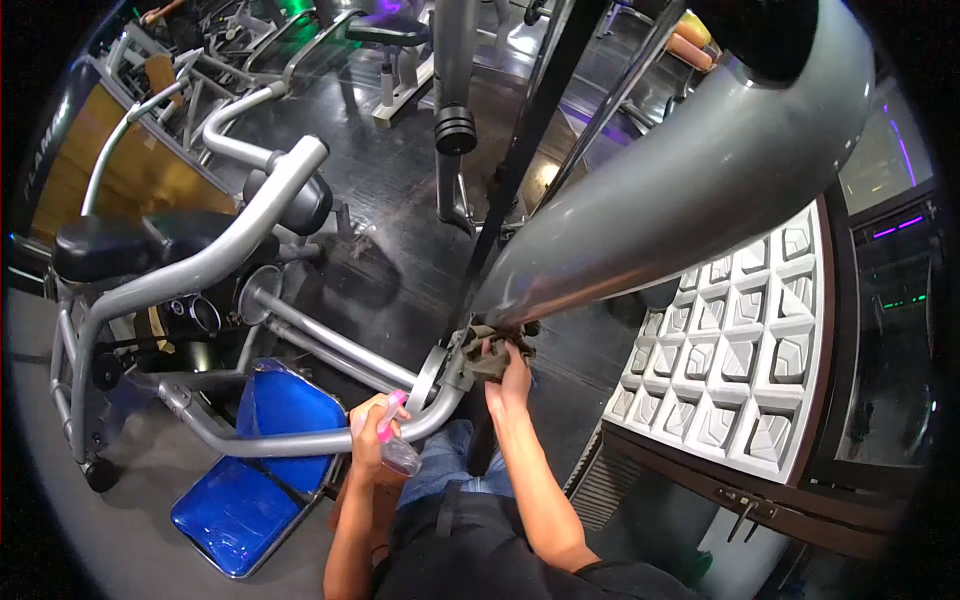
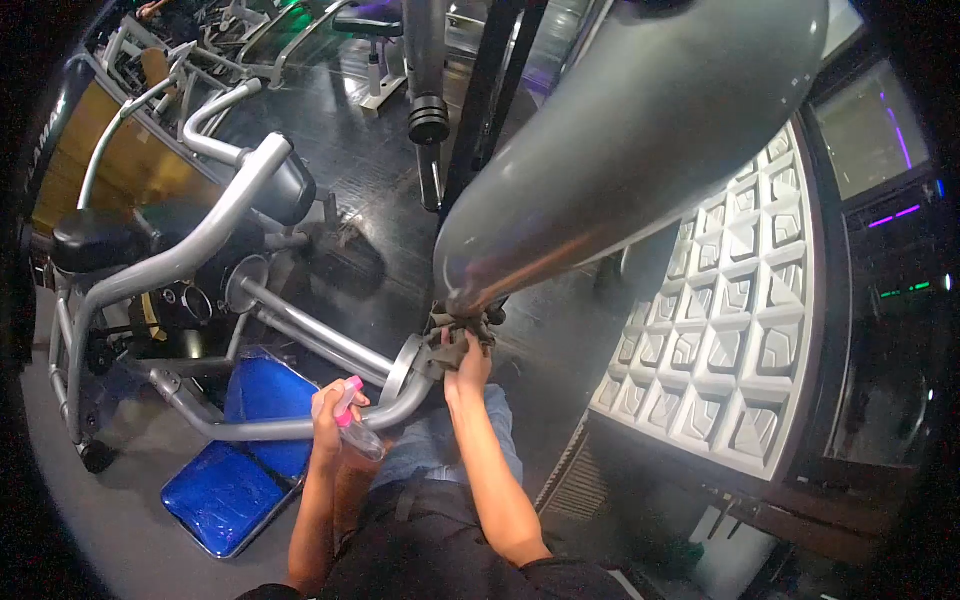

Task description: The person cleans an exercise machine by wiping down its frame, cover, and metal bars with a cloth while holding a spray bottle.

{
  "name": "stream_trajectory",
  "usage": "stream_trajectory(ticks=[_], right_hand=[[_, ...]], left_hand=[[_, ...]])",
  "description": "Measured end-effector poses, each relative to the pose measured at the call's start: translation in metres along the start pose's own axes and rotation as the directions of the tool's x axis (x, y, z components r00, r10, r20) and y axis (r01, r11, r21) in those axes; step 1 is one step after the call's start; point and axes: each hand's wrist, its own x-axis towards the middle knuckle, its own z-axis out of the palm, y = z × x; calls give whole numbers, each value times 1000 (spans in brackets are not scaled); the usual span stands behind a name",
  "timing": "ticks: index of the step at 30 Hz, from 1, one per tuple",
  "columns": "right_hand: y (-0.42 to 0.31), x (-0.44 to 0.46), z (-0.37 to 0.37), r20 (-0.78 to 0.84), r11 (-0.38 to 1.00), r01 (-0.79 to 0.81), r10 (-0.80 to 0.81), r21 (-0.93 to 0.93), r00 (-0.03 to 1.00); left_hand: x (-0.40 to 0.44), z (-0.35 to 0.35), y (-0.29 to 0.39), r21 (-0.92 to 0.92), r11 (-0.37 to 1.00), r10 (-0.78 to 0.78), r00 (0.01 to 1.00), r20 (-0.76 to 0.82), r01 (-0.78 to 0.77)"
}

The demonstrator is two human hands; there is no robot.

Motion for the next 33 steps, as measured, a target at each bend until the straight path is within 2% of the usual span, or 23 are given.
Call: stream_trajectory(ticks=[2,4,6,8,9,10,12,14,16,17,18,20,21,22,24,25,27,30,33], right_hand=[[-4,-7,6,-5,1000,-6,6,-11,1000],[3,-1,1,50,991,77,-72,-112,996],[16,4,5,7,981,121,-121,-152,993],[21,5,13,-118,992,104,-112,-75,987],[20,11,13,-179,999,10,-3,42,984],[21,23,6,-174,999,14,-8,37,985],[27,54,-11,-209,955,-246,278,167,938],[39,80,-35,-210,969,-233,246,86,946],[34,81,-40,-148,949,-304,290,-82,946],[26,73,-41,-53,934,-316,312,-168,949],[16,63,-43,-54,931,-318,313,-179,948],[-8,45,-50,192,941,-299,327,-160,925],[-25,25,-36,162,930,-293,332,-222,929],[-39,23,-41,180,894,-266,347,-361,920],[-57,1,-38,44,829,-120,171,-546,984],[-65,4,-50,43,825,-123,175,-552,984],[-81,6,-79,90,718,-63,173,-693,981],[-91,2,-108,46,673,-82,170,-735,984],[-81,3,-134,49,765,-90,157,-637,986]], left_hand=[[3,-1,-11,7,1000,-8,1000,0,8],[6,0,-21,-20,999,-32,998,58,34],[8,5,-31,-32,997,-63,997,53,64],[9,11,-39,-52,994,-93,993,70,97],[9,14,-36,3,998,-69,993,98,69],[9,18,-38,-5,998,-65,993,99,66],[11,23,-46,71,991,-124,986,110,117],[13,27,-56,55,990,-138,985,104,133],[13,30,-64,81,990,-121,990,67,116],[14,32,-68,73,991,-120,991,62,116],[14,33,-73,77,992,-105,994,37,102],[13,36,-82,69,993,-94,996,6,93],[13,38,-85,87,991,-103,995,-3,103],[13,39,-91,107,988,-113,994,-15,113],[15,46,-106,69,993,-95,994,-48,99],[16,50,-111,89,991,-97,993,-64,102],[18,61,-116,104,989,-98,990,-98,108],[22,79,-129,123,989,-58,987,-149,76],[31,92,-150,203,979,39,984,-174,-3]])
